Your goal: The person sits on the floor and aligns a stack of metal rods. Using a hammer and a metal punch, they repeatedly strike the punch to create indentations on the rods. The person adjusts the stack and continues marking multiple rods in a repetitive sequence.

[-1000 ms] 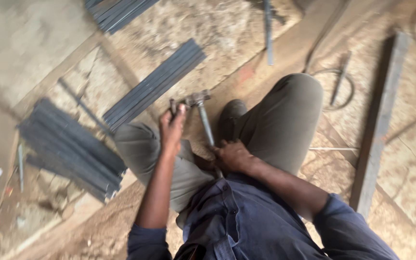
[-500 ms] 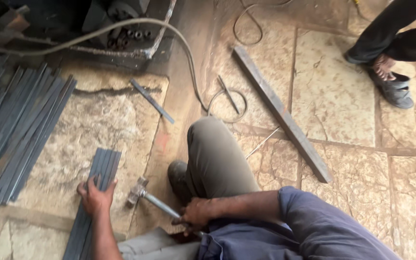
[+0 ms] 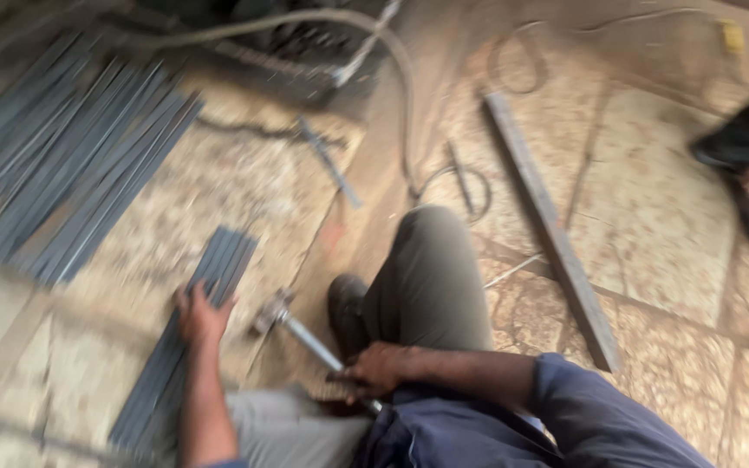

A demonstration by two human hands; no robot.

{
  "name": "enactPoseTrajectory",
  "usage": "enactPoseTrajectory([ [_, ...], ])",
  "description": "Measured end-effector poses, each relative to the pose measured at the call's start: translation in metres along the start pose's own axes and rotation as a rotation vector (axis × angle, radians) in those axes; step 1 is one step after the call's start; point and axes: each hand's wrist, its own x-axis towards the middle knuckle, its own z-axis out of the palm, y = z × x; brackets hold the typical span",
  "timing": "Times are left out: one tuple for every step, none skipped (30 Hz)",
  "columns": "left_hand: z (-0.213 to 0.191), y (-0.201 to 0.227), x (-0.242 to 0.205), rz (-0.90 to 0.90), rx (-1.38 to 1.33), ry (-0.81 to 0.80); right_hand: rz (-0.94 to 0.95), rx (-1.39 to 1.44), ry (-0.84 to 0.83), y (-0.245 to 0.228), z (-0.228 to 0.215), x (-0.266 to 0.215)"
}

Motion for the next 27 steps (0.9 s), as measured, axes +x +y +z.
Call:
enactPoseTrajectory([
  [0.007,-0.007,0.0,-0.017,-0.04,-0.009,0.006,-0.004,-0.01,0.001,0.0,0.002],
  [0.015,-0.012,0.003,-0.021,-0.011,-0.02,0.012,-0.009,-0.02,0.003,-0.002,0.005],
  [0.019,-0.014,0.004,-0.042,-0.02,-0.035,0.031,-0.005,-0.031,0.003,-0.005,0.006],
  [0.02,-0.017,0.005,-0.043,-0.037,-0.051,0.051,-0.003,-0.042,0.002,-0.007,0.006],
  [0.022,-0.018,0.003,-0.033,-0.036,-0.02,0.073,-0.038,-0.053,0.001,-0.007,0.008],
  [0.02,-0.02,0.003,-0.066,-0.054,-0.046,0.092,-0.074,-0.063,0.0,-0.007,0.011],
  [0.017,-0.019,0.006,-0.065,-0.019,-0.065,0.116,-0.066,-0.079,-0.001,-0.011,0.013],
  [0.013,-0.017,0.005,-0.118,-0.034,-0.103,0.14,-0.058,-0.097,-0.003,-0.014,0.015],
  [0.01,-0.012,0.005,-0.16,-0.057,-0.137,0.133,-0.024,-0.092,-0.006,-0.016,0.015],
  [0.005,-0.011,0.003,-0.183,-0.07,-0.157,0.127,0.011,-0.088,-0.009,-0.017,0.015],
  [0.003,-0.009,0.004,-0.196,-0.088,-0.181,0.132,0.048,-0.08,-0.01,-0.02,0.016],
  [0.0,-0.008,0.006,-0.226,-0.1,-0.199,0.139,0.034,-0.089,-0.01,-0.023,0.018],
  [-0.001,-0.007,0.005,-0.251,-0.115,-0.219,0.152,0.02,-0.096,-0.012,-0.023,0.019],
  [-0.001,-0.007,0.003,-0.244,-0.121,-0.197,0.164,0.005,-0.102,-0.013,-0.022,0.019],
  [-0.001,-0.007,0.004,-0.231,-0.127,-0.175,0.175,-0.006,-0.113,-0.014,-0.023,0.021],
  [-0.001,-0.008,0.004,-0.218,-0.132,-0.153,0.186,-0.019,-0.123,-0.014,-0.024,0.023],
  [0.0,-0.009,0.003,-0.207,-0.149,-0.141,0.198,-0.031,-0.131,-0.016,-0.024,0.024],
  [0.0,-0.011,0.002,-0.197,-0.167,-0.128,0.185,-0.017,-0.132,-0.018,-0.024,0.024],
  [-0.001,-0.012,0.004,-0.182,-0.185,-0.115,0.176,-0.003,-0.129,-0.019,-0.025,0.025],
  [-0.002,-0.014,0.006,-0.171,-0.159,-0.114,0.167,0.011,-0.125,-0.021,-0.026,0.026],
  [-0.003,-0.014,0.008,-0.157,-0.135,-0.116,0.176,0.016,-0.138,-0.022,-0.027,0.027],
  [-0.004,-0.014,0.007,-0.142,-0.112,-0.118,0.185,0.02,-0.151,-0.023,-0.028,0.029],
  [-0.004,-0.014,0.008,-0.159,-0.109,-0.146,0.196,0.021,-0.161,-0.024,-0.03,0.028],
  [-0.005,-0.013,0.008,-0.176,-0.107,-0.173,0.189,0.038,-0.154,-0.026,-0.03,0.026],
  [-0.007,-0.013,0.011,-0.189,-0.102,-0.194,0.179,0.05,-0.14,-0.028,-0.03,0.027],
  [-0.009,-0.015,0.01,-0.165,-0.105,-0.168,0.169,0.063,-0.126,-0.028,-0.031,0.029],
  [-0.009,-0.015,0.007,-0.14,-0.11,-0.145,0.173,0.043,-0.127,-0.028,-0.031,0.028],
])
